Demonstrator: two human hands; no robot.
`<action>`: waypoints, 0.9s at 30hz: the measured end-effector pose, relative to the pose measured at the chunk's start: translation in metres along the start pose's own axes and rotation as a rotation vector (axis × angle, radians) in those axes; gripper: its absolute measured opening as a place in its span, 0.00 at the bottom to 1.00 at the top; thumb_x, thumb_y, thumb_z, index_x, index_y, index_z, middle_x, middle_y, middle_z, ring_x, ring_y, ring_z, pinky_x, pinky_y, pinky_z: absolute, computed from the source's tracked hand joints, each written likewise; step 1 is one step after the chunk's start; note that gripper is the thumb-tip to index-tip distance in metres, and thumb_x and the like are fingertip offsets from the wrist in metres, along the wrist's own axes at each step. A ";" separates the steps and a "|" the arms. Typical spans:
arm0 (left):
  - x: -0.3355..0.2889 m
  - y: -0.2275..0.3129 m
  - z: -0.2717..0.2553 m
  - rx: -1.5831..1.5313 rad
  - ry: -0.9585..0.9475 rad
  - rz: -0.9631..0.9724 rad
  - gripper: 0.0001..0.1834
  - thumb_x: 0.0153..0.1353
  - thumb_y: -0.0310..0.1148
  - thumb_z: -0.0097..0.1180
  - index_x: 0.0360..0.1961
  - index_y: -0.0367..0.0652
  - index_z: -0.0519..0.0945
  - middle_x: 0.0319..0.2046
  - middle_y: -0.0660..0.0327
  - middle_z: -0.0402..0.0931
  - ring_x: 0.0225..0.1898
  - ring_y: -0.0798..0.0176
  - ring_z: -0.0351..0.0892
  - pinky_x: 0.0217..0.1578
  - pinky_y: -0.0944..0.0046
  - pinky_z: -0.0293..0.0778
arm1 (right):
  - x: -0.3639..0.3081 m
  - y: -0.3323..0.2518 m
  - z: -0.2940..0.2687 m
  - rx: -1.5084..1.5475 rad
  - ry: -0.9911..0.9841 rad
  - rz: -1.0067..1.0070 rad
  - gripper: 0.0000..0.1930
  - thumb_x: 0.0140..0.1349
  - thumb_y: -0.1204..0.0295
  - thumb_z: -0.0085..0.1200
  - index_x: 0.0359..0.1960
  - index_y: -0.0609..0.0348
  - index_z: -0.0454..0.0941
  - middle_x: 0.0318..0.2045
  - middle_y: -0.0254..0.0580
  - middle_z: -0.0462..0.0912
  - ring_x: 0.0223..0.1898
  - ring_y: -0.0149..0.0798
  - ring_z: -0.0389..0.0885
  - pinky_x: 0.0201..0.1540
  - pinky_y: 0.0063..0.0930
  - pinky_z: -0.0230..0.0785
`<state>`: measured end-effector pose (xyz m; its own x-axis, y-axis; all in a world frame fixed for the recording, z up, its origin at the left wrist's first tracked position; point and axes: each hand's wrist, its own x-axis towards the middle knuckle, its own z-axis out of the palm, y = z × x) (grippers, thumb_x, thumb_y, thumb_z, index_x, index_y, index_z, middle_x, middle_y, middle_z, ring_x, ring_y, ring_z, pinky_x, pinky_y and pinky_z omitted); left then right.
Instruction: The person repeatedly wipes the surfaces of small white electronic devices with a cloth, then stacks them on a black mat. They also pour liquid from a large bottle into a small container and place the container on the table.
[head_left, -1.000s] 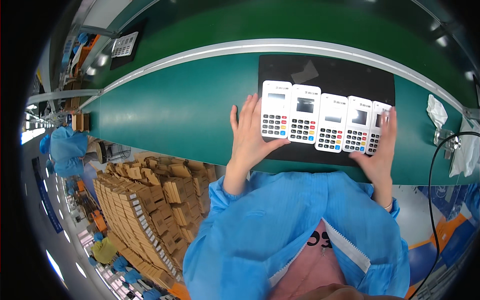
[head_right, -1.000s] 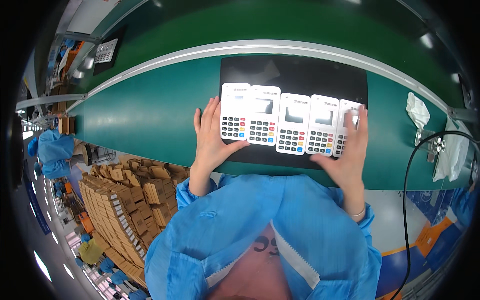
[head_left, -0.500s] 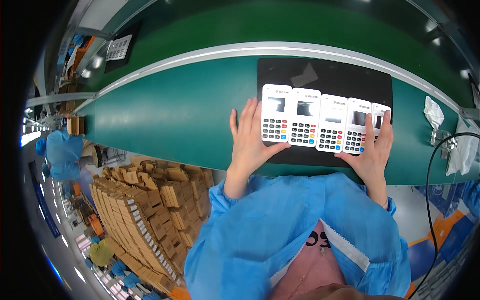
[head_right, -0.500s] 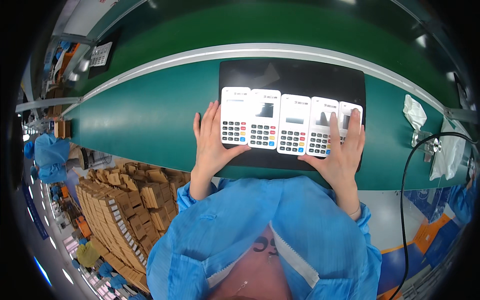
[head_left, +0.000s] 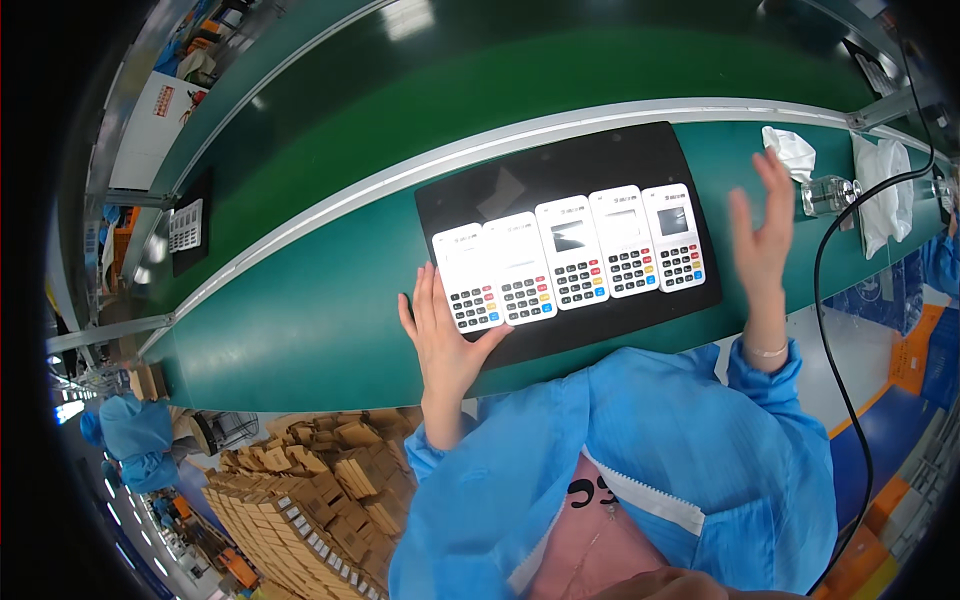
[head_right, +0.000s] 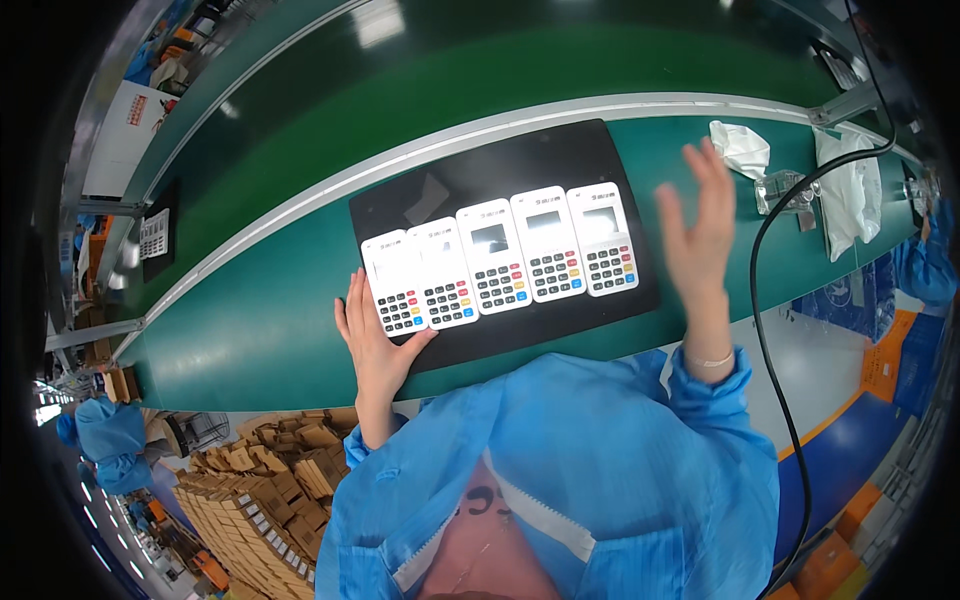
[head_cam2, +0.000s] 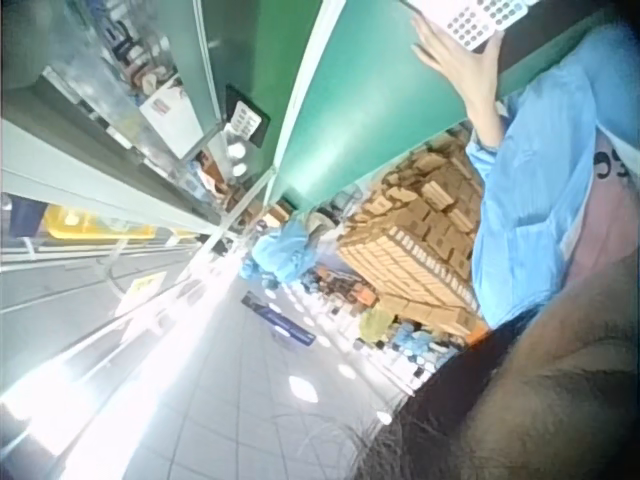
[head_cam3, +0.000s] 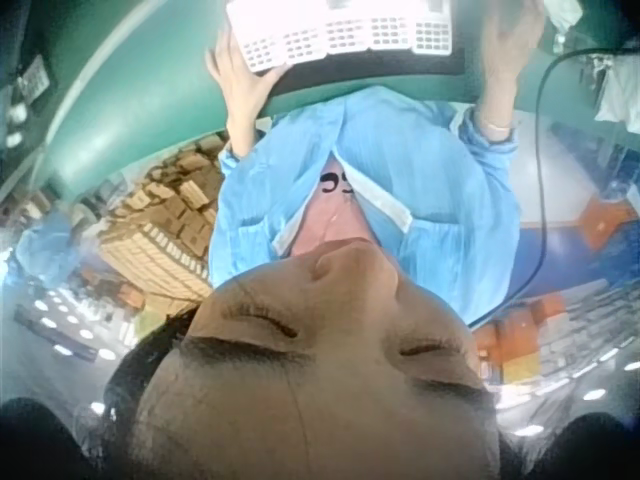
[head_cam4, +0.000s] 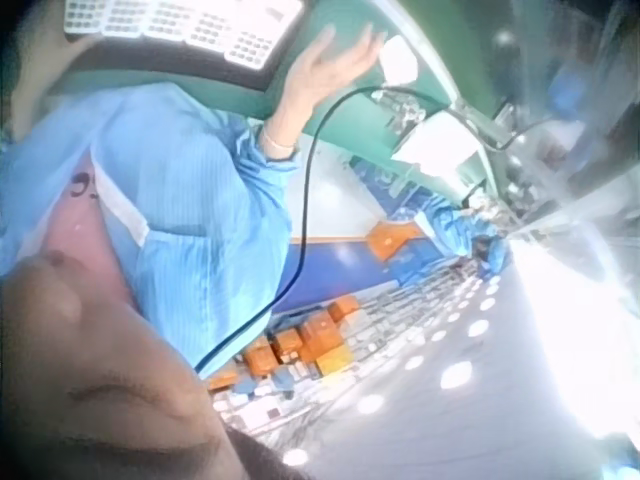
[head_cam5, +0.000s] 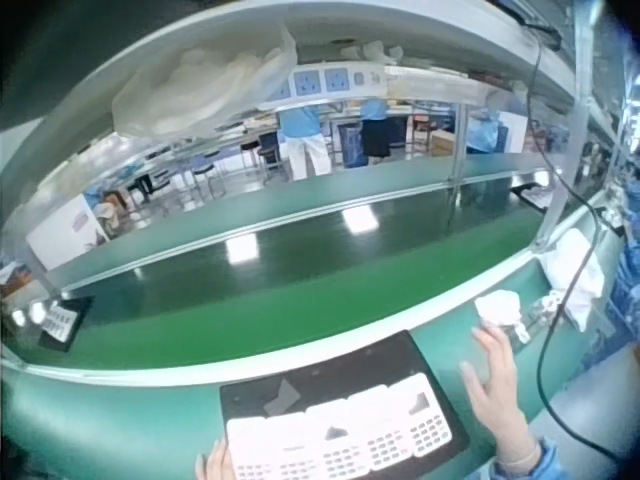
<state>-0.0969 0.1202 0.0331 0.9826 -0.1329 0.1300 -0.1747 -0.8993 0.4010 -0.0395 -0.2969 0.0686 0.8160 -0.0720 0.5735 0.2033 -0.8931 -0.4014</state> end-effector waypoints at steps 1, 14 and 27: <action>0.000 0.000 0.000 -0.010 0.000 0.001 0.63 0.43 0.56 0.79 0.74 0.35 0.60 0.74 0.43 0.58 0.77 0.43 0.54 0.75 0.35 0.37 | 0.010 0.028 -0.003 -0.093 0.068 0.060 0.22 0.72 0.71 0.54 0.66 0.59 0.73 0.71 0.58 0.68 0.67 0.58 0.72 0.68 0.45 0.65; -0.001 -0.004 0.002 0.020 -0.015 0.006 0.63 0.43 0.54 0.79 0.74 0.34 0.59 0.74 0.44 0.57 0.77 0.43 0.53 0.75 0.36 0.37 | 0.026 0.076 0.025 0.298 0.004 0.012 0.11 0.67 0.83 0.48 0.44 0.61 0.83 0.58 0.44 0.82 0.61 0.47 0.80 0.59 0.35 0.73; 0.001 -0.001 0.001 0.006 -0.023 -0.012 0.61 0.44 0.55 0.78 0.74 0.36 0.61 0.73 0.44 0.59 0.77 0.43 0.54 0.75 0.36 0.37 | 0.044 0.056 0.050 0.152 -0.188 0.281 0.12 0.71 0.65 0.59 0.50 0.57 0.83 0.33 0.39 0.83 0.34 0.37 0.82 0.38 0.28 0.72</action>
<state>-0.0959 0.1209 0.0321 0.9859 -0.1313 0.1041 -0.1622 -0.9033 0.3972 0.0347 -0.3280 0.0356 0.9338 -0.2093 0.2902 0.0239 -0.7727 -0.6344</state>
